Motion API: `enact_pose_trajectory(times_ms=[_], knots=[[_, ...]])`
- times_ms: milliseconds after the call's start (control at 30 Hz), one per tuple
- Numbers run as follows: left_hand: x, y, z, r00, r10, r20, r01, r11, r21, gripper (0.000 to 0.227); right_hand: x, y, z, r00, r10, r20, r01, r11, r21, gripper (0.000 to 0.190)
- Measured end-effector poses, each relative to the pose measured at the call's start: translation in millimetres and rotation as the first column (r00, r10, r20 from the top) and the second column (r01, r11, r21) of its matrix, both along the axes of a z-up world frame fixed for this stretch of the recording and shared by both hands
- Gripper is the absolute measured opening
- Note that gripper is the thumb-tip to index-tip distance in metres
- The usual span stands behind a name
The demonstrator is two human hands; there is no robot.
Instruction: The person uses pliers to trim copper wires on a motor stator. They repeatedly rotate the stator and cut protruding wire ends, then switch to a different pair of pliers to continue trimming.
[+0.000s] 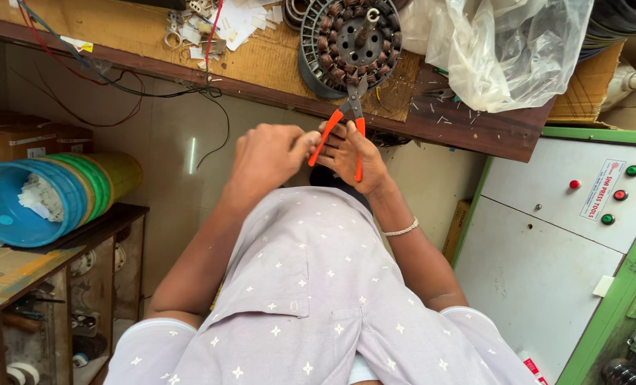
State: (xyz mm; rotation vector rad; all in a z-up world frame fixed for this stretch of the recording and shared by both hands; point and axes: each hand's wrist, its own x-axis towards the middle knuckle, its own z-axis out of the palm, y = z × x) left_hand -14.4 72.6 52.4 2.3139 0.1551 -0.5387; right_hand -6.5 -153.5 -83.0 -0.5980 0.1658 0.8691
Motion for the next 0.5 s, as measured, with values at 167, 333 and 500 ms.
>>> enact_pose_trajectory(times_ms=[167, 333, 500], knots=[[-1, 18, 27, 0.968, 0.083, 0.236, -0.054, 0.99, -0.127, 0.024, -15, 19, -48, 0.977, -0.212, -0.008, 0.209, 0.953, 0.219, 0.019], [-2, 11, 26, 0.944, 0.018, 0.33, 0.048, 0.98, -0.192, 0.023, 9, 22, -43, 0.855, 0.12, 0.504, 0.398, 0.472, -0.787, 0.024], [-3, 2, 11, 0.919, 0.025, 0.395, 0.079, 0.967, -0.244, 0.022, 26, -5, -3, 0.565, 0.591, 0.577, 0.69, 0.046, -0.722, 0.026]])
